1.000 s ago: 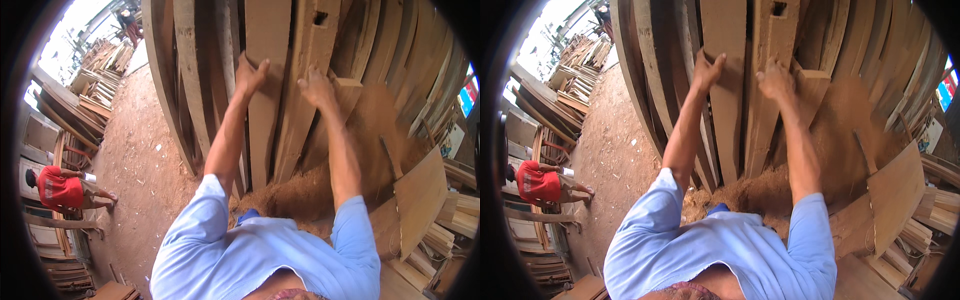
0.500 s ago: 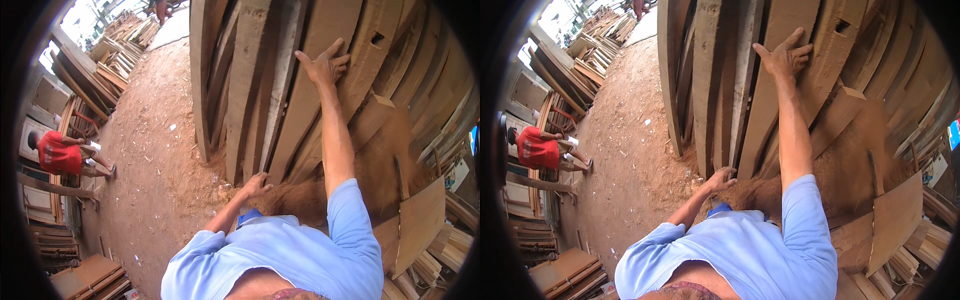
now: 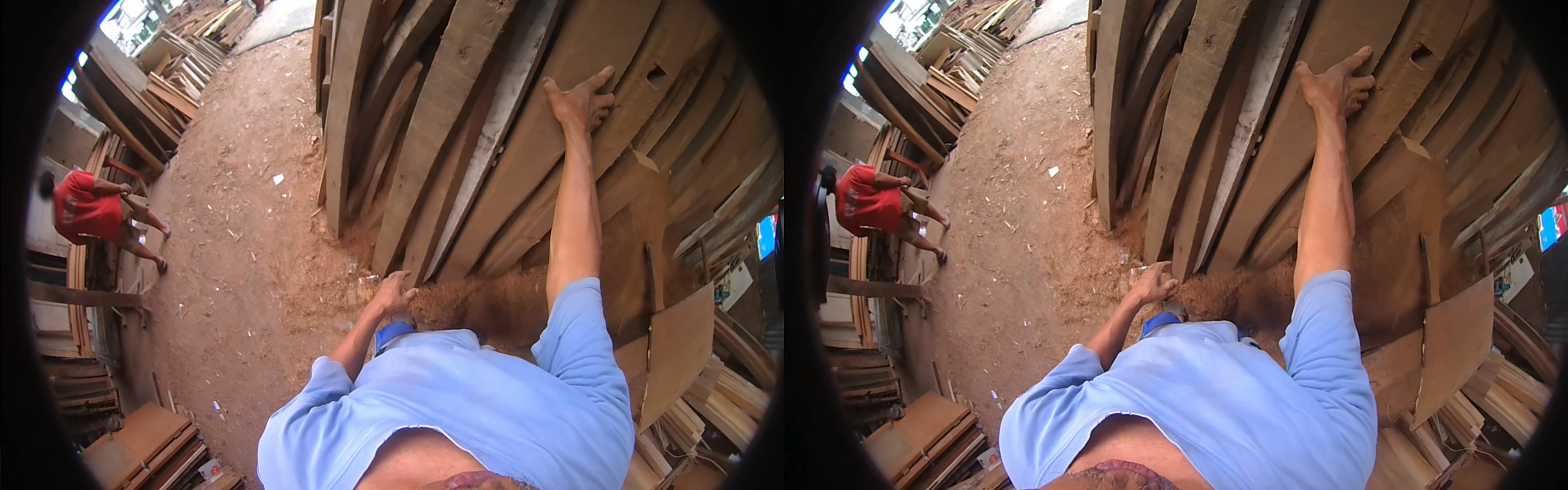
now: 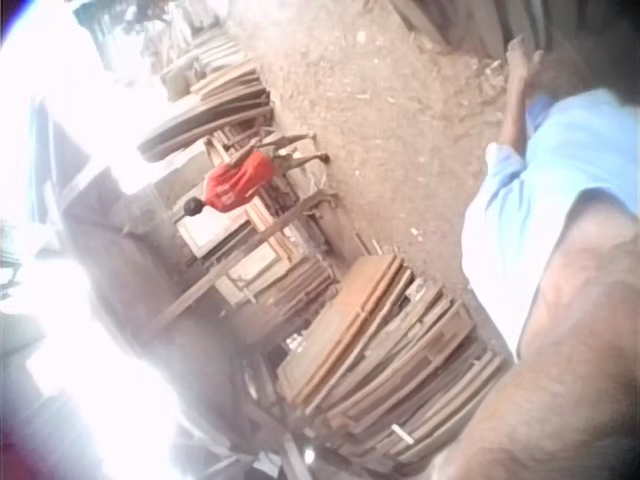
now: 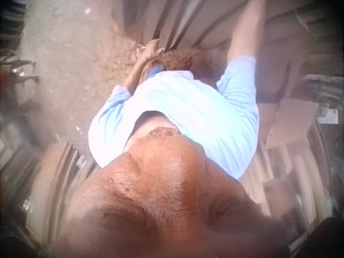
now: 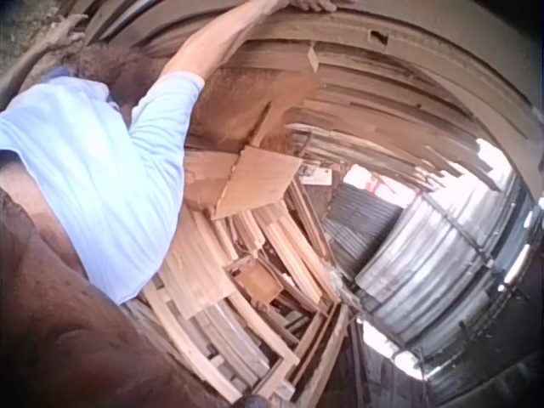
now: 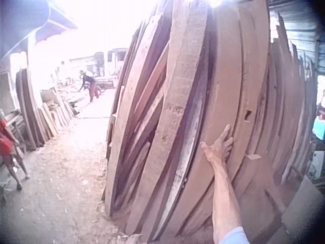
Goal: The person organizes wood planks in a workshop by hand, picking up individual boards from one stack and leaning them vertically against a wall or other planks. They move through the shop, handling various sizes of lumber and placing them into an upright organized arrangement.
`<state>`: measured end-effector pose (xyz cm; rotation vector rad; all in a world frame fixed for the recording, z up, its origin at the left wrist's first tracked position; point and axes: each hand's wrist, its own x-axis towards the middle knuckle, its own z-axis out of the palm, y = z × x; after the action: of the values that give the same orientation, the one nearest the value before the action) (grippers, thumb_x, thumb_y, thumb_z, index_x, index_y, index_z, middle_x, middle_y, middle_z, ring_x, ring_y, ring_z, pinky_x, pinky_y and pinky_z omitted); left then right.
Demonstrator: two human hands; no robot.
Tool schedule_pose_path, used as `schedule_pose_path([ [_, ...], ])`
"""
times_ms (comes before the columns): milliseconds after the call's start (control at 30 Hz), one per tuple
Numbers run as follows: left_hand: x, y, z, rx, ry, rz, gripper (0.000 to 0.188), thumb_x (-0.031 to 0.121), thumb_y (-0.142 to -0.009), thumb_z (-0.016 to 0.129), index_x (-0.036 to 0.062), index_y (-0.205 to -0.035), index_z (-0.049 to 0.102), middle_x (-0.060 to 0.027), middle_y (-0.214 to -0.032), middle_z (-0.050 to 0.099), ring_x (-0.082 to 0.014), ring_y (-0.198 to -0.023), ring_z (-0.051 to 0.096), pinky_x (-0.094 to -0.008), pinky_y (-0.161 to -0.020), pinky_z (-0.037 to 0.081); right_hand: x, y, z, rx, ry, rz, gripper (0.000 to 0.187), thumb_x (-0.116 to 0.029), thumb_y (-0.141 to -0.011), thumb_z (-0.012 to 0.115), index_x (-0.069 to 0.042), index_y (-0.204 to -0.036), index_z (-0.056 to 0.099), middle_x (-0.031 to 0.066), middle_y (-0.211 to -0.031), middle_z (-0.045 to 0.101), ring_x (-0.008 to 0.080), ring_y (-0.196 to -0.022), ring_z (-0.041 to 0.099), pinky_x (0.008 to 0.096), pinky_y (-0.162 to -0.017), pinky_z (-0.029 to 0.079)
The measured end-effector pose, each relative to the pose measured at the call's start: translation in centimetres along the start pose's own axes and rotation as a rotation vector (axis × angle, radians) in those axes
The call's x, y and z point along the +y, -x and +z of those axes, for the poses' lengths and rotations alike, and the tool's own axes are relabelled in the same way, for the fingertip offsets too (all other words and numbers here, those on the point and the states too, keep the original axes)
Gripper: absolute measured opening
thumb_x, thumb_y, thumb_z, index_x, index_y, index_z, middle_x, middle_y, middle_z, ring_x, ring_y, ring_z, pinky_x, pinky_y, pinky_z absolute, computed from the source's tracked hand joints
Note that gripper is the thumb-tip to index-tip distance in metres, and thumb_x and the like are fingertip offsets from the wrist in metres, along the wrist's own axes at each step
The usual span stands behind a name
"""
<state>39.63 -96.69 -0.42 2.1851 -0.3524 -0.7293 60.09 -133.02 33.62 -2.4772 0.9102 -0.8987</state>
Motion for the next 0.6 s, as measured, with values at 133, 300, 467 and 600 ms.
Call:
schedule_pose_path([
  [133,3.7,-3.6,-3.1,0.343,-0.138,0.073,0.086,0.037,-0.080,0.071,0.0008,-0.145,0.028,-0.0326,-0.147,0.026,-0.0473,-0.137,0.025,-0.0502,-0.113,0.026,0.2,0.3,0.4,0.017,0.020,0.003,0.120,-0.043,-0.071,0.078,-0.008,-0.152,-0.004,0.0370,-0.135,0.023,0.0504,-0.118,0.039,0.0543,-0.100,0.036],
  [300,15.7,-11.8,-12.4,0.881,-0.187,0.512,0.097,0.034,-0.076,0.077,0.0015,-0.148,0.019,-0.0309,-0.149,0.020,-0.0456,-0.139,0.019,-0.0526,-0.114,0.019,0.1,-1.0,0.8,0.001,0.089,0.058,0.123,-0.044,-0.071,0.079,-0.009,-0.151,-0.008,0.0370,-0.137,0.021,0.0502,-0.117,0.039,0.0540,-0.099,0.037],
  [467,26.3,-17.4,-18.9,0.988,-0.157,0.615,0.106,0.033,-0.073,0.080,0.0022,-0.149,0.013,-0.0307,-0.149,0.021,-0.0461,-0.138,0.021,-0.0538,-0.112,0.021,-0.6,-0.7,1.1,-0.022,0.046,0.037,0.123,-0.040,-0.071,0.080,-0.010,-0.151,-0.009,0.0375,-0.138,0.019,0.0518,-0.117,0.039,0.0534,-0.099,0.037],
  [600,28.3,-19.5,-19.3,0.995,-0.084,0.572,0.119,0.037,-0.067,0.083,0.0021,-0.150,0.006,-0.0309,-0.143,0.030,-0.0469,-0.130,0.031,-0.0552,-0.106,0.027,-0.4,-1.0,1.5,-0.019,-0.022,0.032,0.122,-0.035,-0.072,0.079,-0.011,-0.151,-0.010,0.0374,-0.141,0.013,0.0543,-0.121,0.034,0.0546,-0.103,0.035],
])
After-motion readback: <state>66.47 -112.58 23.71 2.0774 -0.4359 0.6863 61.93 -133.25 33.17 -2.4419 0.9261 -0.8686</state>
